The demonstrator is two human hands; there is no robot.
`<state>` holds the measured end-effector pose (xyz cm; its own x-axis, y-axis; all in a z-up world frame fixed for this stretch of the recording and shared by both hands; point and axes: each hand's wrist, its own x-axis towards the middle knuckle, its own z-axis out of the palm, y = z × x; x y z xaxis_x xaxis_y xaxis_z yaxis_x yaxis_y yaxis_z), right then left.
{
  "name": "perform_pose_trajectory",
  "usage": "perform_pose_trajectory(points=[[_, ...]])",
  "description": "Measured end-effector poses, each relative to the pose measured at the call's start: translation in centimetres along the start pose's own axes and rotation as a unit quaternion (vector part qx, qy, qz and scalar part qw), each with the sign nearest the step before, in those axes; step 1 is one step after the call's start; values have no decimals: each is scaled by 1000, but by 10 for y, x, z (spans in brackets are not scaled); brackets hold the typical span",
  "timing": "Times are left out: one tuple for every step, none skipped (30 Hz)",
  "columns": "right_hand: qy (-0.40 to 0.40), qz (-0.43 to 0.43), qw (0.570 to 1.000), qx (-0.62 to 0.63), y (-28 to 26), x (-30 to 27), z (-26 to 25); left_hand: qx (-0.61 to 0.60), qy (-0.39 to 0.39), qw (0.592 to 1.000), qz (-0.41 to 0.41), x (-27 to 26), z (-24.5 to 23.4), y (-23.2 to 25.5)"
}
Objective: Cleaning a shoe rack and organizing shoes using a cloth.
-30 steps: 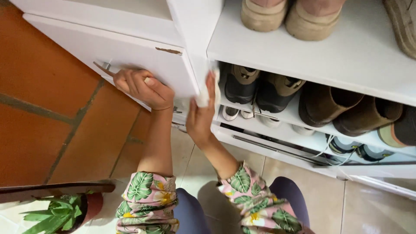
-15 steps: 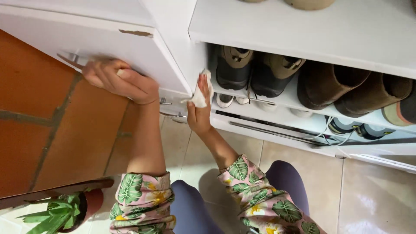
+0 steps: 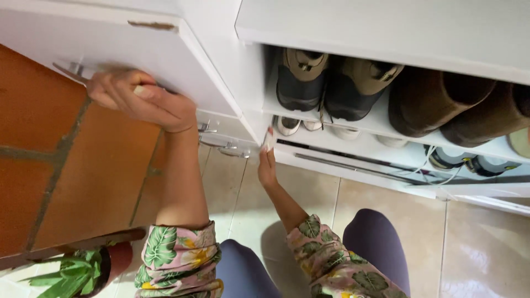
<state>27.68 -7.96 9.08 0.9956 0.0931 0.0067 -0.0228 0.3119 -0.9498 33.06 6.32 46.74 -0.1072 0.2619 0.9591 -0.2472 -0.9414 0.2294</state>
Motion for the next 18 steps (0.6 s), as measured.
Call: perform_pose_trajectory(points=[[16, -54, 998, -4, -31, -4, 14, 8, 7, 1000, -1, -1, -1, -1], [16, -50, 999, -4, -73, -6, 29, 10, 3, 1000, -2, -2, 0, -4], [-3, -147, 989, -1, -116, -7, 43, 5, 4, 1000, -5, -3, 2, -7], [-22, -241, 970, 2, -156, -9, 58, -2, 2, 1000, -7, -6, 2, -9], [-20, -235, 972, 4, -157, -10, 56, 0, -5, 1000, -8, -4, 1, -7], [-23, -266, 962, -58, -158, -9, 54, -10, 8, 1000, 0, -1, 2, -4], [-26, -295, 948, -120, -159, -8, 53, -20, 20, 1000, 7, 2, 3, -2], [-25, -290, 949, -121, -143, -5, 48, -20, 16, 1000, 5, 7, 3, 1], [-16, -279, 946, -165, -126, -3, 43, -26, 21, 999, 28, 11, 4, 5], [-5, -268, 940, -210, -109, 1, 37, -35, 27, 998, 49, 15, 6, 9], [-2, -265, 941, -212, -96, -3, 33, -38, 23, 998, 46, 8, 2, 3], [5, -262, 941, -214, -83, -3, 28, -55, 9, 998, -4, 1, 0, -4], [11, -259, 941, -216, -70, -4, 24, -73, -6, 996, -55, -5, -2, -10], [13, -256, 942, -217, -53, -6, 17, -73, -9, 996, -56, -6, -3, -18], [10, -223, 950, -219, -36, -10, 9, -50, 7, 998, -22, -7, -4, -24], [6, -194, 956, -219, -18, -10, 4, -28, 24, 999, 15, -6, -3, -32], [9, -194, 957, -217, -12, -12, 0, -30, 23, 999, 17, -9, -4, -35], [3, -170, 963, -211, -7, -14, -6, -29, 19, 999, 17, -14, -4, -37]])
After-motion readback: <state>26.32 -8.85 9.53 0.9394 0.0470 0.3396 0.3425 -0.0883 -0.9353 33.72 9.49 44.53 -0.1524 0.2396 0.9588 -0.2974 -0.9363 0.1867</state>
